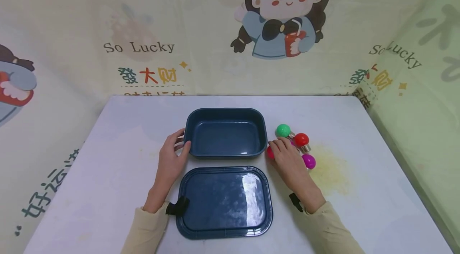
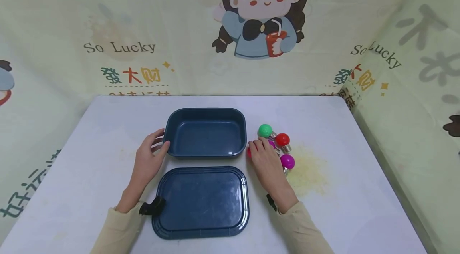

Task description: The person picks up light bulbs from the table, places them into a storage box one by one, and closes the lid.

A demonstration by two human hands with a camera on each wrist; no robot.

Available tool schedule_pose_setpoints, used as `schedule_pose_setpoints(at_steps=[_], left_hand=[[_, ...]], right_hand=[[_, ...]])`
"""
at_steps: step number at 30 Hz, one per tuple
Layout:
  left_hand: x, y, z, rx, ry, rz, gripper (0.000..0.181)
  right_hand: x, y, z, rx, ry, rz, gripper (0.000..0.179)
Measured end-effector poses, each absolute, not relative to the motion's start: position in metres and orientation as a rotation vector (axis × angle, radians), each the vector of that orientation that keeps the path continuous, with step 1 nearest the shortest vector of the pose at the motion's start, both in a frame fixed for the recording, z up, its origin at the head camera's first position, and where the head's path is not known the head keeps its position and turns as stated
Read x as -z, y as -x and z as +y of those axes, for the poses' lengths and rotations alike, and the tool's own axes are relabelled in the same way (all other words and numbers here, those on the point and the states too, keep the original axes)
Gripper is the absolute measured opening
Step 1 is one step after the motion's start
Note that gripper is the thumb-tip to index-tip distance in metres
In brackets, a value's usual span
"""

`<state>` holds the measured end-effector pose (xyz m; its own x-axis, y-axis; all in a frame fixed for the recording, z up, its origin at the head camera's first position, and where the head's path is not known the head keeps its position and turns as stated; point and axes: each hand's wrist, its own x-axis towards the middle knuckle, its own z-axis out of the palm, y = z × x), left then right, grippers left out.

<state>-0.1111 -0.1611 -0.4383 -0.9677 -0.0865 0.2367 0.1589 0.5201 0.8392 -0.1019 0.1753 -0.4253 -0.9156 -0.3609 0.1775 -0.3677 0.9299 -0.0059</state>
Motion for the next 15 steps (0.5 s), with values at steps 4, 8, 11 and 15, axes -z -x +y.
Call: schedule_pose_setpoints(at_steps=[4, 8, 11, 15], left_hand=[[0.4389, 0.1124, -0.1626, 1.477, 0.021, -2.509, 0.049], [0.4404, 0.1137, -0.1640, 1.509, -0.017, -2.522, 0.049], [0.4411, 0.1141, -0.1645, 1.535, -0.031, -2.521, 0.047], [0.4414, 0.1140, -0.1649, 1.571, -0.043, -2.506, 0.045]], right_hand=[[0.4277, 0.1036, 0.1767, -0.060, -0.567, -2.897, 0.073], [0.4292, 0.1055, 0.1777, -0.079, -0.578, -2.885, 0.070], [0.4297, 0.1060, 0.1782, -0.104, -0.576, -2.886, 0.068], [0.4300, 0.1059, 0.1785, -0.131, -0.570, -2.889, 0.070]])
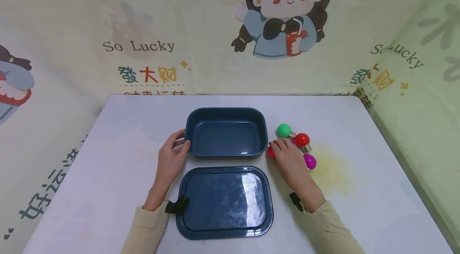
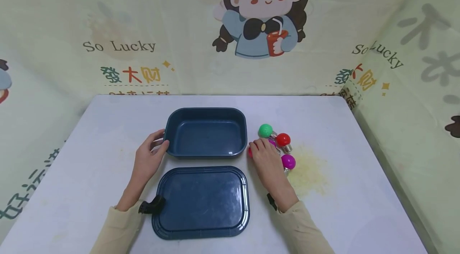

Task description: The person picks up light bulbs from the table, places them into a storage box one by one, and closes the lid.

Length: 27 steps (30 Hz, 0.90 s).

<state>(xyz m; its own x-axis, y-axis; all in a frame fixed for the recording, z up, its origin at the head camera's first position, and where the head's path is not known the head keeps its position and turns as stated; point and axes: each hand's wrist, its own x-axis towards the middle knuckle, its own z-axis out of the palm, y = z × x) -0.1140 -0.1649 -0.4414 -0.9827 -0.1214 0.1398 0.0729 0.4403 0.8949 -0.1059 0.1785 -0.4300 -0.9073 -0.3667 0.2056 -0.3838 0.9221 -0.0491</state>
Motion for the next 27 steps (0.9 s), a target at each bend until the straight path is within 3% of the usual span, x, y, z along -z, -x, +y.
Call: schedule_pose_setpoints(at_steps=[11, 20, 27], left_hand=[[0.443, 0.115, -0.167, 1.636, -0.071, -2.494, 0.045], [0.409, 0.105, -0.157, 1.636, -0.065, -2.520, 0.045], [0.407, 0.103, -0.155, 1.658, -0.087, -2.527, 0.045]], right_hand=[[0.427, 0.106, 0.182, -0.127, -0.609, -2.856, 0.066], [0.425, 0.106, 0.182, -0.154, -0.598, -2.851, 0.068], [0.420, 0.106, 0.180, -0.173, -0.571, -2.889, 0.073]])
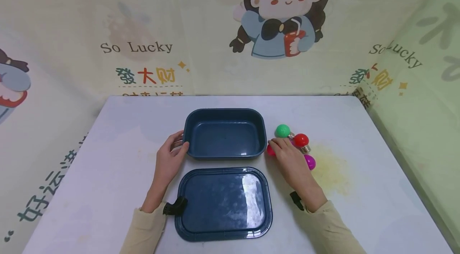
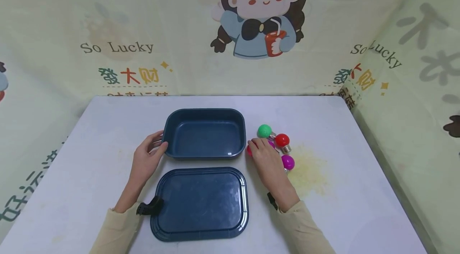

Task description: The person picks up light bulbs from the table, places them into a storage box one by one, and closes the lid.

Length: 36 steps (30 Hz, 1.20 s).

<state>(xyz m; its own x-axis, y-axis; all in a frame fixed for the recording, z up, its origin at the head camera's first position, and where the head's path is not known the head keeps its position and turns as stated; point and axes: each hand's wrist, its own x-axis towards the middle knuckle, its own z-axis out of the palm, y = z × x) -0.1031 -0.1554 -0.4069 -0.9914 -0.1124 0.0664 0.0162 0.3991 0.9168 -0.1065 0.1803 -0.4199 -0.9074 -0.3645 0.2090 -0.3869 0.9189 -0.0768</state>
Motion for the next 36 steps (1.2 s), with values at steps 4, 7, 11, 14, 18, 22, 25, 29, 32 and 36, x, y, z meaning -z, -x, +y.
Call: schedule_pose_setpoints(at_steps=[4, 7, 11, 14, 18, 22, 25, 29, 32, 36], left_hand=[[0.418, 0.107, -0.160, 1.670, -0.106, -2.519, 0.045], [0.432, 0.111, -0.165, 1.673, -0.108, -2.510, 0.046], [0.443, 0.114, -0.170, 1.662, -0.087, -2.493, 0.046], [0.444, 0.114, -0.170, 1.656, -0.067, -2.480, 0.045], [0.445, 0.114, -0.170, 1.672, -0.051, -2.468, 0.045], [0.445, 0.115, -0.170, 1.696, -0.042, -2.458, 0.045], [0.445, 0.114, -0.170, 1.700, -0.040, -2.462, 0.045], [0.445, 0.113, -0.169, 1.701, -0.043, -2.462, 0.045], [0.445, 0.113, -0.168, 1.707, -0.050, -2.462, 0.046], [0.444, 0.112, -0.166, 1.709, -0.061, -2.468, 0.047]], right_hand=[[0.416, 0.108, 0.179, -0.183, -0.561, -2.904, 0.078], [0.412, 0.109, 0.178, -0.184, -0.561, -2.906, 0.080], [0.407, 0.110, 0.177, -0.194, -0.555, -2.895, 0.078], [0.404, 0.111, 0.177, -0.218, -0.550, -2.877, 0.073], [0.400, 0.112, 0.177, -0.253, -0.534, -2.866, 0.070], [0.396, 0.113, 0.177, -0.285, -0.512, -2.872, 0.069], [0.393, 0.114, 0.176, -0.291, -0.505, -2.863, 0.069], [0.390, 0.115, 0.175, -0.288, -0.505, -2.838, 0.071], [0.387, 0.116, 0.173, -0.306, -0.509, -2.825, 0.070], [0.384, 0.117, 0.171, -0.351, -0.525, -2.816, 0.066]])
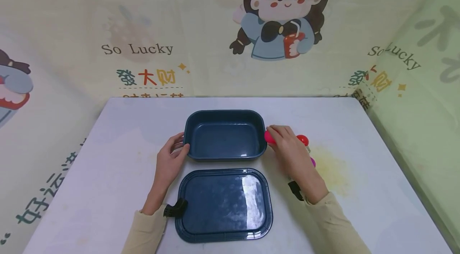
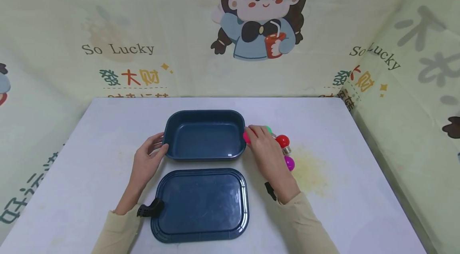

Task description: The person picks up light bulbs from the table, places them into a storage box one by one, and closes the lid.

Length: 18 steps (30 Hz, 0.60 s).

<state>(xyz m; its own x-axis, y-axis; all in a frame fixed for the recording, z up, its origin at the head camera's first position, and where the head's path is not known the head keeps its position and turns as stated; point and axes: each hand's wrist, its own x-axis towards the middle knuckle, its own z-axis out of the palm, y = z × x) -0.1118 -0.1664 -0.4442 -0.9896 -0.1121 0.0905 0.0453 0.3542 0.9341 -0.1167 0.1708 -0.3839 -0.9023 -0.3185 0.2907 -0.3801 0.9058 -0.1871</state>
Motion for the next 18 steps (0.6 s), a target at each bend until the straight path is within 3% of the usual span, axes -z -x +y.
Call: schedule_pose_setpoints(at_steps=[18], left_hand=[[0.446, 0.112, -0.167, 1.688, -0.055, -2.469, 0.044]], right_hand=[[0.379, 0.127, 0.159, -0.375, -0.612, -2.758, 0.059]])
